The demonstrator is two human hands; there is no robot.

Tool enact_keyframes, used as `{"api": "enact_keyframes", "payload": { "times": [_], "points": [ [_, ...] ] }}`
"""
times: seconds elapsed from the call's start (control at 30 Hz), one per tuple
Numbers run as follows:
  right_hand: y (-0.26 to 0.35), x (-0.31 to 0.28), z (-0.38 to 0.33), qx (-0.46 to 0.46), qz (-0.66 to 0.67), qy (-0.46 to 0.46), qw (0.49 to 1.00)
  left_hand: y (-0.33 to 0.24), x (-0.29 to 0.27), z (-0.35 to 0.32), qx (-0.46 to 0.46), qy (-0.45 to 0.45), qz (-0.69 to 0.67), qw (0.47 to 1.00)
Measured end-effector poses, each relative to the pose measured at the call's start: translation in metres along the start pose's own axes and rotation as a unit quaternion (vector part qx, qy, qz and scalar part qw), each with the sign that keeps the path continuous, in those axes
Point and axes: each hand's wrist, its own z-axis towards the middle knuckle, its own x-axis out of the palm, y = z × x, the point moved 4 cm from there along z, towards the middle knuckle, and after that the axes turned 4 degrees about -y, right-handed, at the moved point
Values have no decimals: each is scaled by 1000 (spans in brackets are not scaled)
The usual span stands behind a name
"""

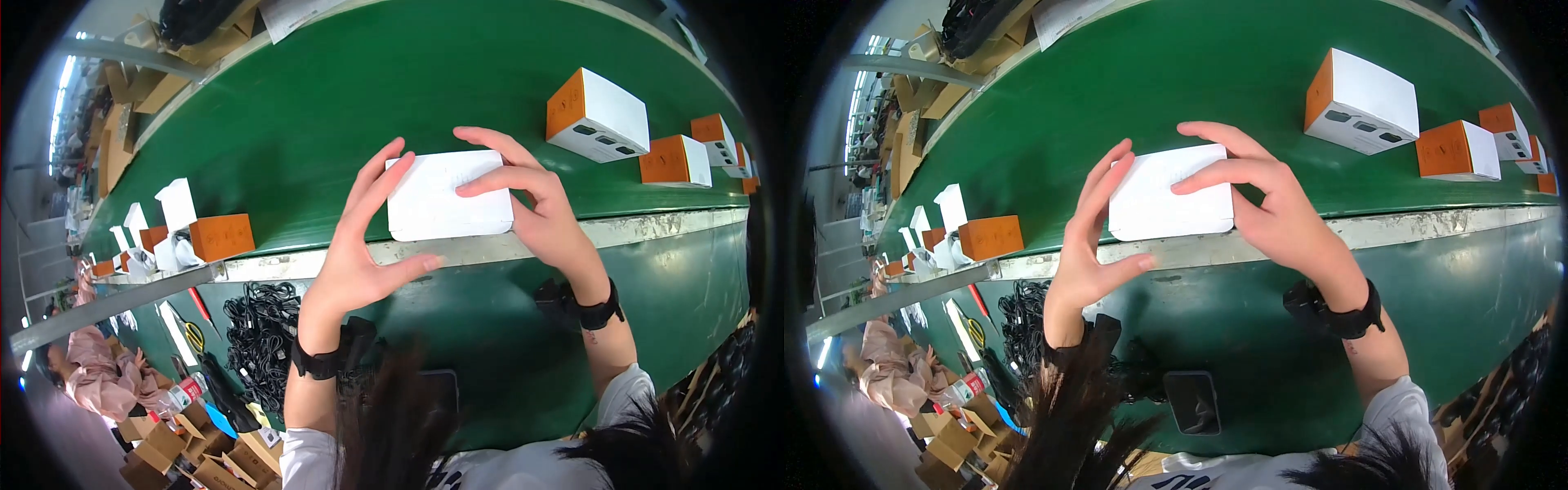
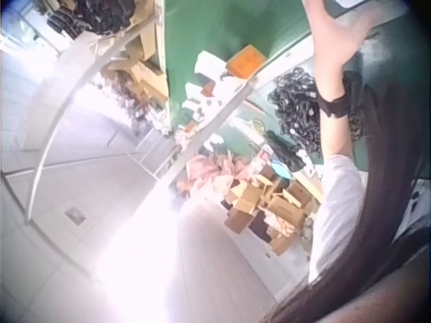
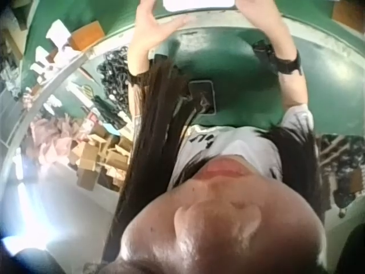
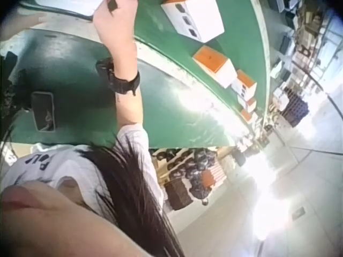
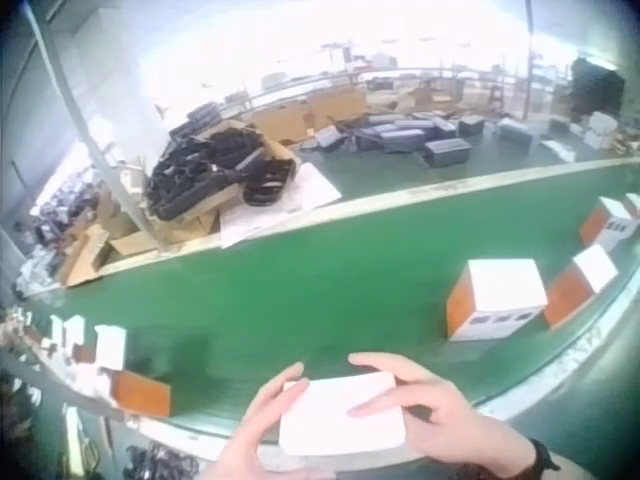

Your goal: Packaging small electronic components or products into white and orange boxes on an industrial assembly line.

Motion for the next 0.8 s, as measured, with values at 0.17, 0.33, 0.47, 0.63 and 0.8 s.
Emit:
{"api": "enact_keyframes", "payload": {
  "times": [0.17, 0.33, 0.47, 0.63, 0.8],
  "points": [
    [8, -20, -1, 60, 127, 105, 984, 9, -3, 3, 29, 30, 33, 999],
    [5, -11, -14, -58, -36, 27, 997, -5, 6, 7, 101, 15, 136, 985],
    [5, -18, -21, -117, -135, -26, 984, -11, 19, 0, 222, 32, 282, 933],
    [9, -26, -26, -143, -260, 11, 955, -3, 34, -4, 218, 14, 243, 945],
    [21, -25, -31, -111, -258, 38, 959, -5, 36, -10, 211, 35, 265, 940]
  ]
}}
